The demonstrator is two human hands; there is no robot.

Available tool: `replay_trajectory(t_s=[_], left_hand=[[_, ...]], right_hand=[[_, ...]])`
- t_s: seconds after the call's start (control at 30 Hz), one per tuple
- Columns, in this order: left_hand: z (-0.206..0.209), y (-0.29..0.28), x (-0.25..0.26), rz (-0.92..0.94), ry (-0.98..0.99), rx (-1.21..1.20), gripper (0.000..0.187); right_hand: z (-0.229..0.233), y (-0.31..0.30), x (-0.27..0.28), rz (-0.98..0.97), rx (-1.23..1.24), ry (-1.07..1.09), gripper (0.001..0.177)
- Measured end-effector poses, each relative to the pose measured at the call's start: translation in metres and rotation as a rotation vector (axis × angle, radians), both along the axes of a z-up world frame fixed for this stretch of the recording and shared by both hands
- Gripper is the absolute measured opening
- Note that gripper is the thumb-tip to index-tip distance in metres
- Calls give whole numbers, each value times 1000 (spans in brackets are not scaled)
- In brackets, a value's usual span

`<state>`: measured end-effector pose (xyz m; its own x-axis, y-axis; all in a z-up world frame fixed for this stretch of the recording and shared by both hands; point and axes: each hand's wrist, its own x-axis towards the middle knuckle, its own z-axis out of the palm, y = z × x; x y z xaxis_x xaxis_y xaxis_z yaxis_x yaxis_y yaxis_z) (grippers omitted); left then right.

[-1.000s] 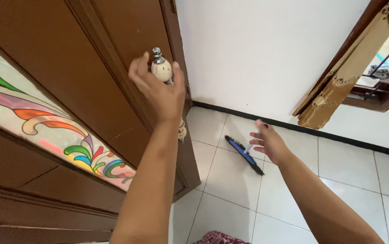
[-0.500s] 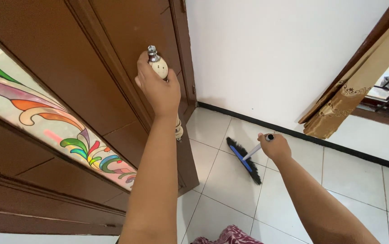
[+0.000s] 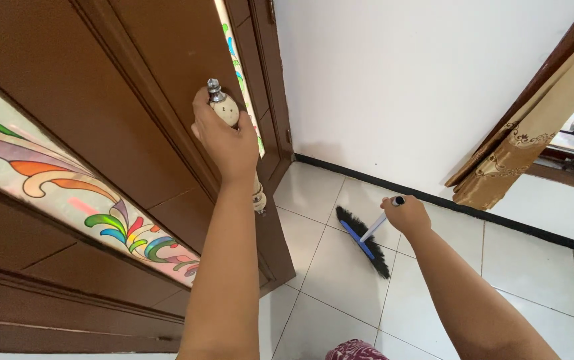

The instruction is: Sweeping the floor and pushing debris out the main door.

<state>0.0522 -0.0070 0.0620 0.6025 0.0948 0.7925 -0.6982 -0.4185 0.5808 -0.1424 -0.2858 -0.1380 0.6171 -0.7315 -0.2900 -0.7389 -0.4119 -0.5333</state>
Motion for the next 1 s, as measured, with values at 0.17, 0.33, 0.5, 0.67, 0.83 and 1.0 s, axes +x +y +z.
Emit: replay_trajectory(t_s=[0.17,0.33,0.5,0.67,0.83,1.0], left_hand=[[3,1,-3,-22,2,2,58],[4,0,-5,-24,-12,-16,56],[4,0,-6,-25,-37,-23,56],[6,0,-7,-15,-37,-15,56],[3,-1,-5,-26,12,-43,55],[4,0,-7,-29,-10,-33,57]], right_hand=[[1,-12,-3,-54,22,-33,33],[4,-19,-2,-31,4,-7,33],[4,-20,-2,-25,-9,-36,34],[-5,-26,1,0,-9,-57,34],[-8,-34,-3,-6,-8,-64,34],[-7,-36,-7,-35,17,-82,35]])
